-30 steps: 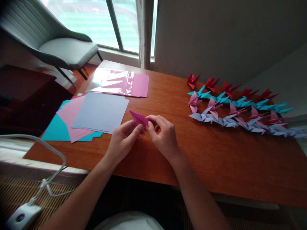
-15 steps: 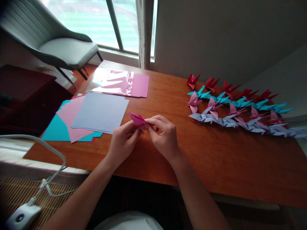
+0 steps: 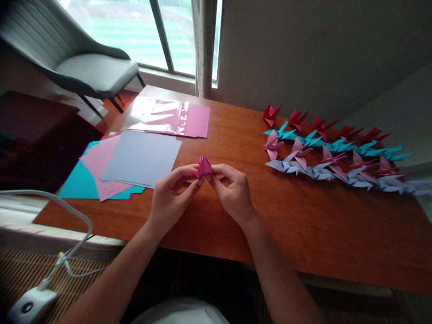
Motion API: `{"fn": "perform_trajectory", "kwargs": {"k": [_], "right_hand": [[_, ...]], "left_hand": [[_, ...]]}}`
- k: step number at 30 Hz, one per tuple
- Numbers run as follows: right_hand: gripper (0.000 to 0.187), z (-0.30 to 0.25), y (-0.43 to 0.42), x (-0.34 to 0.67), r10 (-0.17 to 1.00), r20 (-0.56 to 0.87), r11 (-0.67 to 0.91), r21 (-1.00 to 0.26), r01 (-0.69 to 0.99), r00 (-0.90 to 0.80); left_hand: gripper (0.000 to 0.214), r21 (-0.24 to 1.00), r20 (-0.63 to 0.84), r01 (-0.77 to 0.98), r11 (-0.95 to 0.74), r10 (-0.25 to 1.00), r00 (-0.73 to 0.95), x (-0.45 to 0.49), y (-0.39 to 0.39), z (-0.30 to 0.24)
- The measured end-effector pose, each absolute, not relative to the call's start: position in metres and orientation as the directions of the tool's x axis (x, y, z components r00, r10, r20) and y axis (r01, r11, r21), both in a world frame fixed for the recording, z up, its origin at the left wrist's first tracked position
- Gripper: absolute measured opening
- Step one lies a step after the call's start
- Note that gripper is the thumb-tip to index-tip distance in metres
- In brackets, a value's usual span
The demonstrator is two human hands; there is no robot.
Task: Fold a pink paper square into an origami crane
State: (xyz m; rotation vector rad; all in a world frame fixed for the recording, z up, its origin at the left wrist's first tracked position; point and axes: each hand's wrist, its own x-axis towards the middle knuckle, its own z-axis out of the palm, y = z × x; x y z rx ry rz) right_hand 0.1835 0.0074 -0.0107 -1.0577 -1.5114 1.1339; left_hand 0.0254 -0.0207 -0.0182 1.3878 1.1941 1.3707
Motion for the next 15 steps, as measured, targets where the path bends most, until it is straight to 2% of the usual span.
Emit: {"fn": "perform_trajectory", "kwargs": {"k": [8, 11, 15], "right_hand": [[0.013, -0.0114, 0.0077, 0.1832, 0.965, 0.157, 0.178, -0.980, 0.084, -0.208], [0.013, -0.0124, 0.0075, 0.1828, 0.966, 0.148, 0.169, -0.982, 0.084, -0.213], [0.013, -0.0125, 0.0067, 0.1832, 0.967, 0.127, 0.151, -0.984, 0.095, -0.220]], "left_hand": [[0.018, 0.983, 0.178, -0.024, -0.183, 0.973, -0.146, 0.0258, -0.0191, -0.0153], [0.025, 0.987, 0.121, -0.088, -0.133, 0.983, -0.137, 0.0250, -0.0187, -0.0149], [0.019, 0.989, 0.084, -0.116, -0.096, 0.991, -0.107, 0.0234, -0.0185, -0.0145]]}}
